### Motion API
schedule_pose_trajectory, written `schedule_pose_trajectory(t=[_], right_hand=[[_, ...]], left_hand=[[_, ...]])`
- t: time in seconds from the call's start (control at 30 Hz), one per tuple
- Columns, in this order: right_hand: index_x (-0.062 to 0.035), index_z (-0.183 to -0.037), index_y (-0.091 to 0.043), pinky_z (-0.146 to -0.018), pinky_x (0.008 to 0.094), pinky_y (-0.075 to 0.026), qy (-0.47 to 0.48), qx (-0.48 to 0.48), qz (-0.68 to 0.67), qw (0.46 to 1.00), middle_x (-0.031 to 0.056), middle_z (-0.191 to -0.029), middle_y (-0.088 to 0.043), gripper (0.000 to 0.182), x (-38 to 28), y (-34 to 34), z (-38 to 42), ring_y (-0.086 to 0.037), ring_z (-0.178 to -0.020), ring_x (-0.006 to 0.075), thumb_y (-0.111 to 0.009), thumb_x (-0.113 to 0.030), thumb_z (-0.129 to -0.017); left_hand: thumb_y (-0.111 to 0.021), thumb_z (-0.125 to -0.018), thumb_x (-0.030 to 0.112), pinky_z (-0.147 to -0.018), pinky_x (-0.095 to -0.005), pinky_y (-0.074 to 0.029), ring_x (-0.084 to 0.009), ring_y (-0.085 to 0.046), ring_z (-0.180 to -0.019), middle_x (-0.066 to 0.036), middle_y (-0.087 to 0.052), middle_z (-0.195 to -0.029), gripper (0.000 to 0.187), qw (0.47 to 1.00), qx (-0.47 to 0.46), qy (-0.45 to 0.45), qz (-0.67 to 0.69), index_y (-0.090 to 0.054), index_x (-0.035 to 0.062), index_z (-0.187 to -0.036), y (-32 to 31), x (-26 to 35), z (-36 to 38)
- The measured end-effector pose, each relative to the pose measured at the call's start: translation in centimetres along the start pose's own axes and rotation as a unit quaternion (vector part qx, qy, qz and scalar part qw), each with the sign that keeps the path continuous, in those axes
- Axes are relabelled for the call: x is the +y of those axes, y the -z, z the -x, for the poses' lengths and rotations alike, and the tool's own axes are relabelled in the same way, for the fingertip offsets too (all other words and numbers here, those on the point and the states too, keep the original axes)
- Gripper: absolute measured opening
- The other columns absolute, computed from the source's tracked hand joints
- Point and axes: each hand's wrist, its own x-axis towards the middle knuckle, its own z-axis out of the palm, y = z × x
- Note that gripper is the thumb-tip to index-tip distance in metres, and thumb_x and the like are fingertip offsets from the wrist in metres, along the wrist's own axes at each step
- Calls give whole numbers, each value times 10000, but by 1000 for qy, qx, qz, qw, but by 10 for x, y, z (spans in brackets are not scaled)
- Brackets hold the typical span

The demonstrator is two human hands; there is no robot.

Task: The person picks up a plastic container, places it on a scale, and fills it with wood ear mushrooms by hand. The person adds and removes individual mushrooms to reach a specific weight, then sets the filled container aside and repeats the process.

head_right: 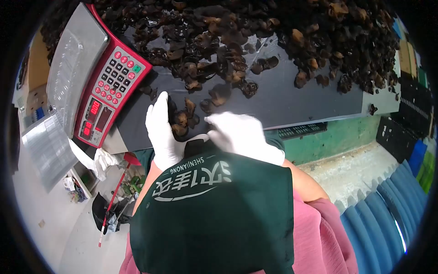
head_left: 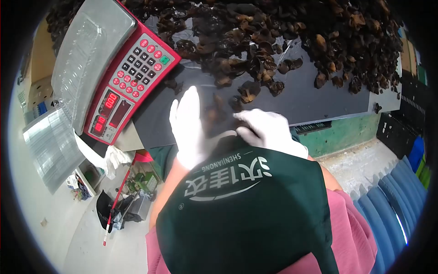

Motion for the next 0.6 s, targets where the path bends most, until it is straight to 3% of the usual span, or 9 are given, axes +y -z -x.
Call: schedule_pose_trajectory(t=[0.07, 0.13, 0.23, 0.33, 0.37, 0.43, 0.53, 0.57, 0.6], right_hand=[[-147, -1127, -724, -735, 399, -568, 49, -57, -133, 988, 74, -930, -720, 300, -6, 1, -13, -704, -838, 289, -748, -79, -836], [-127, -1107, -732, -738, 399, -567, 72, -60, -94, 991, 69, -937, -737, 283, -9, 13, -13, -709, -840, 284, -738, -54, -834], [-68, -1104, -721, -802, 392, -563, 58, 196, -42, 978, 100, -1004, -760, 309, 6, 17, -10, -716, -853, 287, -677, 41, -818], [-47, -1188, -690, -881, 385, -533, -25, 291, 111, 950, 125, -1124, -703, 375, 22, 37, -5, -658, -1026, 302, -663, 65, -831], [-46, -1191, -688, -892, 383, -525, -67, 290, 83, 951, 128, -1142, -691, 379, 29, 39, 0, -644, -1046, 298, -666, 67, -830], [-55, -1208, -686, -909, 402, -510, -139, 277, 39, 950, 131, -1132, -685, 397, 35, 41, 3, -634, -1027, 299, -698, 35, -821], [-80, -1179, -691, -858, 416, -503, -117, 197, 97, 969, 121, -1102, -686, 379, 28, 40, -8, -633, -1002, 293, -734, -17, -808], [-102, -1124, -694, -790, 418, -484, -59, 183, 164, 967, 102, -1037, -697, 340, 30, 34, -7, -641, -950, 287, -760, -64, -793], [-118, -1047, -705, -749, 412, -463, -4, 164, 95, 982, 73, -954, -702, 256, 32, 27, -9, -649, -890, 289, -757, -80, -799]], left_hand=[[-879, -645, 532, -976, -503, -463, -387, -622, -1140, -217, -618, -1301, 1094, 999, 30, -10, -28, -456, -61, -1461, -10, -5, 4], [-894, -656, 472, -963, -496, -468, -380, -632, -1096, -204, -626, -1279, 1032, 998, 51, -13, -28, -476, -51, -1442, -13, -6, 3], [-908, -631, 385, -991, -492, -466, -365, -639, -1101, -196, -626, -1291, 994, 993, -51, 85, 67, -493, -34, -1432, 3, 5, -6], [-930, -579, 357, -1023, -498, -458, -345, -637, -1140, -183, -614, -1325, 1026, 999, 36, 24, 17, -495, -17, -1428, -10, 0, 0], [-938, -557, 347, -1021, -500, -458, -339, -638, -1139, -174, -613, -1324, 1040, 996, 83, 17, -6, -494, -10, -1427, -19, -4, 6], [-942, -554, 359, -1026, -503, -457, -338, -637, -1146, -171, -609, -1342, 1066, 998, 58, 16, -2, -481, -8, -1443, -16, -6, 7], [-951, -542, 376, -1052, -516, -444, -339, -633, -1166, -173, -601, -1368, 1111, 998, 55, 13, -10, -467, -7, -1465, -16, -4, 6], [-955, -536, 382, -1063, -522, -438, -341, -630, -1175, -175, -598, -1377, 1126, 998, 60, 12, -15, -463, -6, -1472, -18, -3, 6], [-958, -529, 393, -1073, -533, -427, -345, -626, -1183, -178, -598, -1376, 1136, 998, 61, 12, -11, -464, -9, -1470, -19, -4, 7]])
